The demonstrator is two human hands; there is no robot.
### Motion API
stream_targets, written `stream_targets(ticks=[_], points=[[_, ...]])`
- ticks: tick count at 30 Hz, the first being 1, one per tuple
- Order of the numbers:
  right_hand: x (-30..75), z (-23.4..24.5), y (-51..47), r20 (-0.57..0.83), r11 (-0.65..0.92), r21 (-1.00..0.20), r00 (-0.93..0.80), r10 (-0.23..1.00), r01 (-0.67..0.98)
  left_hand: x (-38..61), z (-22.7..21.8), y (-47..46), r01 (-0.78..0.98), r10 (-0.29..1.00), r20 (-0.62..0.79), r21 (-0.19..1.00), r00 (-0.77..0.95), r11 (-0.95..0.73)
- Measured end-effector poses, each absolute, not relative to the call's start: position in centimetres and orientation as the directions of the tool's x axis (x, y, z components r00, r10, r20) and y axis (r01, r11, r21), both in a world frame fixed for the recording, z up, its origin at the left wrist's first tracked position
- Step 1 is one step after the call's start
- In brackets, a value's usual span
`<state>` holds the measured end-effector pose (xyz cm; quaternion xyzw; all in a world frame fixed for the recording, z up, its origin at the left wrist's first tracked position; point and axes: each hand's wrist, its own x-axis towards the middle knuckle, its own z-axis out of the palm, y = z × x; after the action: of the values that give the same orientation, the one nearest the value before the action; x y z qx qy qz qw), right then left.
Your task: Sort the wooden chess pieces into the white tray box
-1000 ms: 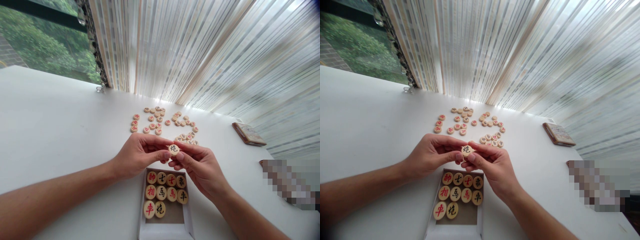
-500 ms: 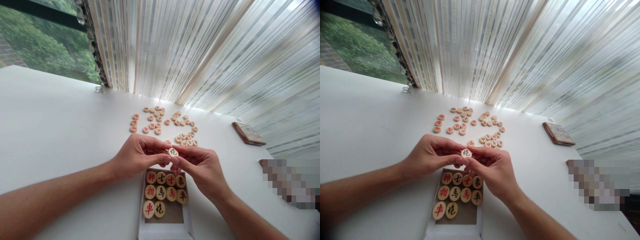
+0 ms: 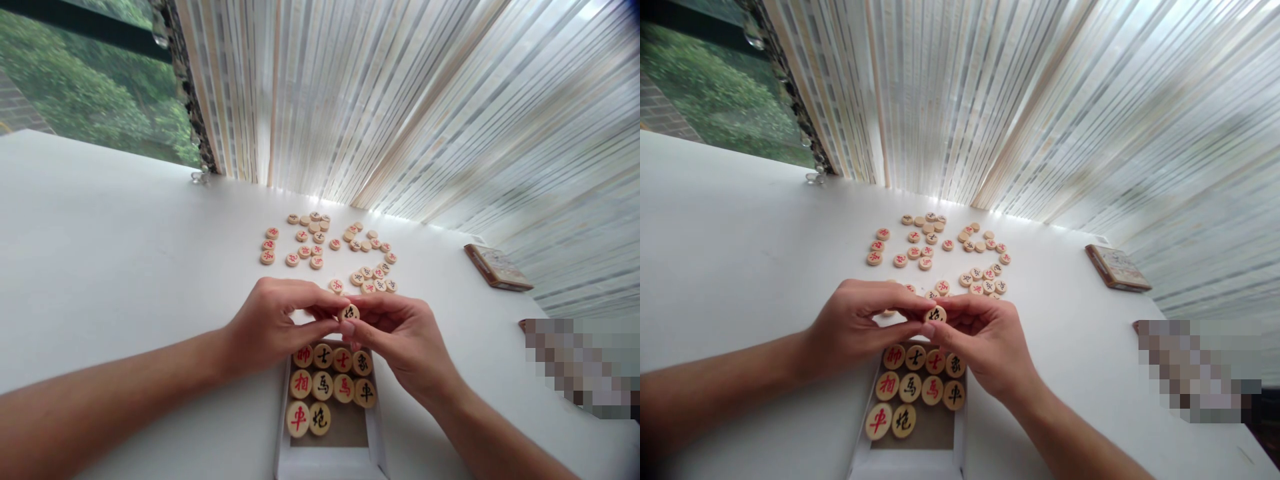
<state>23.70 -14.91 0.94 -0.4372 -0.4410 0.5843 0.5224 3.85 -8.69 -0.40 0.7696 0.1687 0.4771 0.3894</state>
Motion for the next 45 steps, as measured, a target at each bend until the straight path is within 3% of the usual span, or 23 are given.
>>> stream_targets(ticks=[6, 13, 20, 26, 31, 45], points=[[23.6, 1.1, -15.0, -0.074, -0.086, -0.970, -0.062, 0.995, -0.226, 3.7, -0.4, -8.6, -0.092, 0.508, 0.692, 0.632, 0.513, -0.769], [24.2, 1.1, -15.1, -0.050, -0.072, -0.981, -0.130, 0.990, -0.178, 3.6, -0.1, -8.8, -0.120, 0.567, 0.644, 0.708, 0.514, -0.695], [24.2, 1.0, -15.0, -0.045, -0.087, -0.961, -0.165, 0.985, -0.261, 3.7, 0.0, -8.9, -0.141, 0.640, 0.604, 0.770, 0.475, -0.623], [23.6, 1.0, -15.0, -0.100, -0.141, -0.935, -0.138, 0.985, -0.327, 3.8, -0.4, -8.9, -0.134, 0.590, 0.647, 0.720, 0.484, -0.680], [23.4, 1.3, -15.1, -0.083, -0.109, -0.952, -0.102, 0.991, -0.286, 3.8, -0.5, -8.9, -0.090, 0.547, 0.683, 0.661, 0.484, -0.745], [23.2, 1.9, -15.6, 0.002, -0.012, -0.984, -0.080, 0.997, -0.176, 3.6, -0.1, -9.1, -0.089, 0.577, 0.641, 0.704, 0.506, -0.704]])
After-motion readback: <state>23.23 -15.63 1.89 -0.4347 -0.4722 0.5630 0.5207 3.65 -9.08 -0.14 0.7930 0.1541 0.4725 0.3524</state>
